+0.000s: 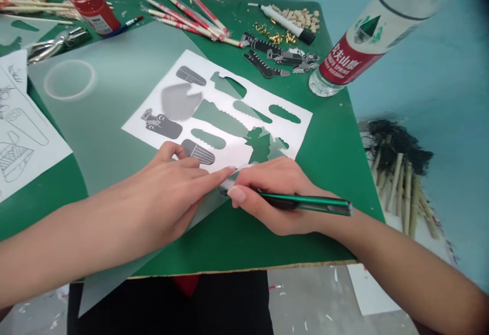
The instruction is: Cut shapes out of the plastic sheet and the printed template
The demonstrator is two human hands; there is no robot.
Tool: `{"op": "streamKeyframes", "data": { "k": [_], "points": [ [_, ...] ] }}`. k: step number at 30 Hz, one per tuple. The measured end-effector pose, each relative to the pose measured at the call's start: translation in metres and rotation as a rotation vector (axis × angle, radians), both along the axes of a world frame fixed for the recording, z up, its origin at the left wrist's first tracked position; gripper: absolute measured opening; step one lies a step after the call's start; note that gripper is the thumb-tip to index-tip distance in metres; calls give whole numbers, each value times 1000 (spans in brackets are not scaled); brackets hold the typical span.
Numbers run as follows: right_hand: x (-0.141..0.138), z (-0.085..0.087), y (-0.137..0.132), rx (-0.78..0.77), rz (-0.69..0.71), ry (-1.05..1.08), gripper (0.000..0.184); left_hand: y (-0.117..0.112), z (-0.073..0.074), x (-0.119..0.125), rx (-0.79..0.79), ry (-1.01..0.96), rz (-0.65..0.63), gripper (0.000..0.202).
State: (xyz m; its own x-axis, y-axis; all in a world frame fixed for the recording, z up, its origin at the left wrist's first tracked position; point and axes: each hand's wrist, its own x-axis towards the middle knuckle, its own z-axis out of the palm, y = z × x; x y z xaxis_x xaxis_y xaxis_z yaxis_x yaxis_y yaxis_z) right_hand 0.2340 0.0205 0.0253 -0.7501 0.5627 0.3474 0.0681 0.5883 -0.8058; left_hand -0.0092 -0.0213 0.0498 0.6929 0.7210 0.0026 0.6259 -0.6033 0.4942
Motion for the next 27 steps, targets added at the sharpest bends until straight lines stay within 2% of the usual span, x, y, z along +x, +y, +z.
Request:
{"op": "streamKeyframes", "data": {
  "k": [4,7,10,14,16,19,22,27],
  "points": [
    [-2,-3,-2,186,-73,-61,27,5,-6,-4,193,149,-160,33],
    [-4,-5,-2,293,-122,-173,28,11,-17,-8,192,84,-214,30],
    [-5,-5,0,336,-154,-235,36,15,-30,-11,160,-65,-208,36],
    [-6,-7,3,275,-112,-281,48,18,-40,-14,114,-232,-166,53],
    [-6,-9,4,219,-80,-262,49,18,-43,-15,65,-260,-149,55],
    [-3,-11,6,151,-79,-142,48,18,-44,-17,12,-272,-103,49],
    [2,-10,8,100,-134,12,48,18,-42,-17,-28,-284,-65,41],
    [5,-5,10,88,-207,111,46,18,-36,-14,-127,-300,-2,22]
  ]
}}
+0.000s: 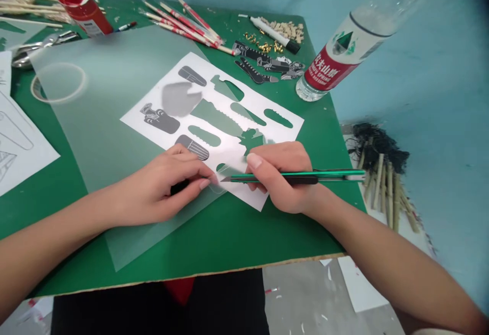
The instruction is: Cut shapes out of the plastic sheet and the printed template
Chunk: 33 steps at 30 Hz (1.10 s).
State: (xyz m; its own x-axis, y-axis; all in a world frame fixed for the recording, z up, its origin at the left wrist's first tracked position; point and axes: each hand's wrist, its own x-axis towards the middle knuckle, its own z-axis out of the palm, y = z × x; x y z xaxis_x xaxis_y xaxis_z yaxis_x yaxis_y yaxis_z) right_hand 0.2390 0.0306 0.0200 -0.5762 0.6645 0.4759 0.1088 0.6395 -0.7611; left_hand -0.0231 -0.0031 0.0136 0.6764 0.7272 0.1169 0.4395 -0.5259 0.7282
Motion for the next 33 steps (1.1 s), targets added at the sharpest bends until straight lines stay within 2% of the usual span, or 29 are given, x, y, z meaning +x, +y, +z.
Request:
{"op": "streamKeyframes", "data": {
  "k": [2,7,11,14,17,19,21,24,28,33],
  "points": [
    [-1,1,-1,5,-62,78,46,-1,1,0,-77,-17,48,20],
    [-1,-2,-1,71,-223,233,47,-3,2,2,-353,-158,231,35],
    [1,-8,1,48,-274,260,52,-1,4,5,-429,-237,309,35],
    [-3,-3,-3,-71,-389,271,58,0,7,6,-432,-297,387,34],
    [-10,14,-14,-119,-498,183,47,-3,12,6,-402,-351,484,38],
    [-15,28,-27,-143,-528,99,43,-7,15,4,-368,-385,550,39],
    [-20,40,-44,-170,-547,39,47,-13,17,3,-321,-418,614,39],
    [-31,48,-71,-188,-581,-16,45,-20,20,6,-254,-463,674,37],
    [-55,35,-90,-264,-595,-51,37,-19,18,20,-239,-492,646,32],
    [-70,-2,-86,-325,-689,82,46,5,5,39,-368,-425,465,25]
  ]
}}
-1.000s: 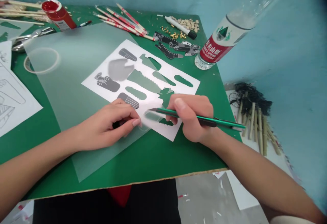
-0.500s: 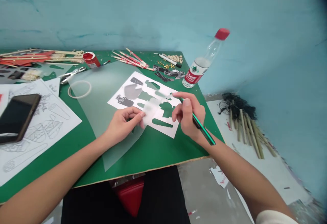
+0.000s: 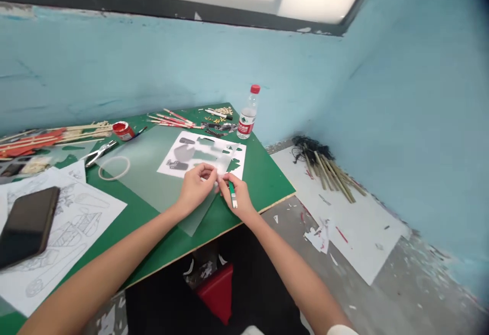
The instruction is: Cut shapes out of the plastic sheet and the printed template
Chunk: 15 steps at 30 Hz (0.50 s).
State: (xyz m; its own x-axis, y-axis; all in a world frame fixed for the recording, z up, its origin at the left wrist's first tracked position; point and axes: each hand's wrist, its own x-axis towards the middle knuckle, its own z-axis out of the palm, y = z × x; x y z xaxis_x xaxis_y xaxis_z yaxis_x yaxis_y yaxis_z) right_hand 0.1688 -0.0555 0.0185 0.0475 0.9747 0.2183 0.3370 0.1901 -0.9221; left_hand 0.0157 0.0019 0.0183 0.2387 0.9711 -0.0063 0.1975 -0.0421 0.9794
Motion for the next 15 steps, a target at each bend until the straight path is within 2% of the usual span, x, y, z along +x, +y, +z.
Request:
{"op": "streamKeyframes", "data": {
  "k": [4,8,11,15],
  "points": [
    [5,-21,3,9,-52,88,46,30,-11,-5,-136,-31,-313,26],
    [5,-27,3,15,-39,148,40,56,-20,-21,-199,-110,-564,26],
    [3,-25,3,11,-23,171,34,65,-27,-30,-210,-181,-658,28],
    [3,-24,2,5,-49,193,31,65,-35,-33,-196,-254,-696,29]
  ]
}}
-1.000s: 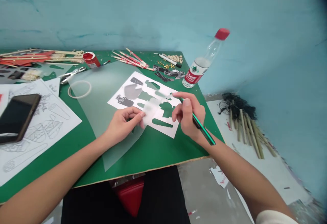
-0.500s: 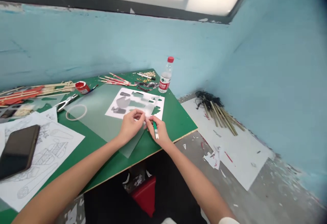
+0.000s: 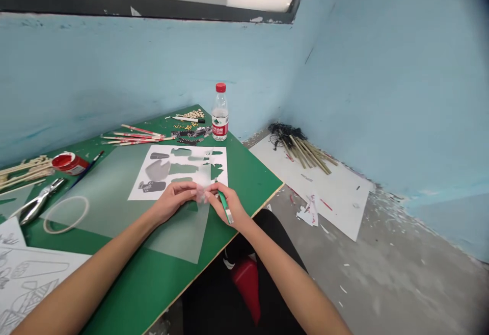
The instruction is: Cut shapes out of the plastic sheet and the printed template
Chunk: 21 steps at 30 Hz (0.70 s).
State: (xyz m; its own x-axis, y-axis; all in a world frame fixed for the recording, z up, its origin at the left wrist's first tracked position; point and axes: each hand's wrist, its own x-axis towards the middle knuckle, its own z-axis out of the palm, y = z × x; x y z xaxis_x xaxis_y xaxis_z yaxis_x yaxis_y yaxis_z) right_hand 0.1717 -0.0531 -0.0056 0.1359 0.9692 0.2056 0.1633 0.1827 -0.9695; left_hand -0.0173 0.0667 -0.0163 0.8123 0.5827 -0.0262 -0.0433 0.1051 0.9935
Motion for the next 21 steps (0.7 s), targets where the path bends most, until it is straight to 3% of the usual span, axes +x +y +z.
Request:
{"op": "streamKeyframes", "data": {
  "k": [12,21],
  "points": [
    [5,1,0,8,15,27,39,1,2,0,62,-26,-23,30],
    [5,7,-2,18,-57,-27,34,2,-2,-4,126,-31,11,28]
  ]
}}
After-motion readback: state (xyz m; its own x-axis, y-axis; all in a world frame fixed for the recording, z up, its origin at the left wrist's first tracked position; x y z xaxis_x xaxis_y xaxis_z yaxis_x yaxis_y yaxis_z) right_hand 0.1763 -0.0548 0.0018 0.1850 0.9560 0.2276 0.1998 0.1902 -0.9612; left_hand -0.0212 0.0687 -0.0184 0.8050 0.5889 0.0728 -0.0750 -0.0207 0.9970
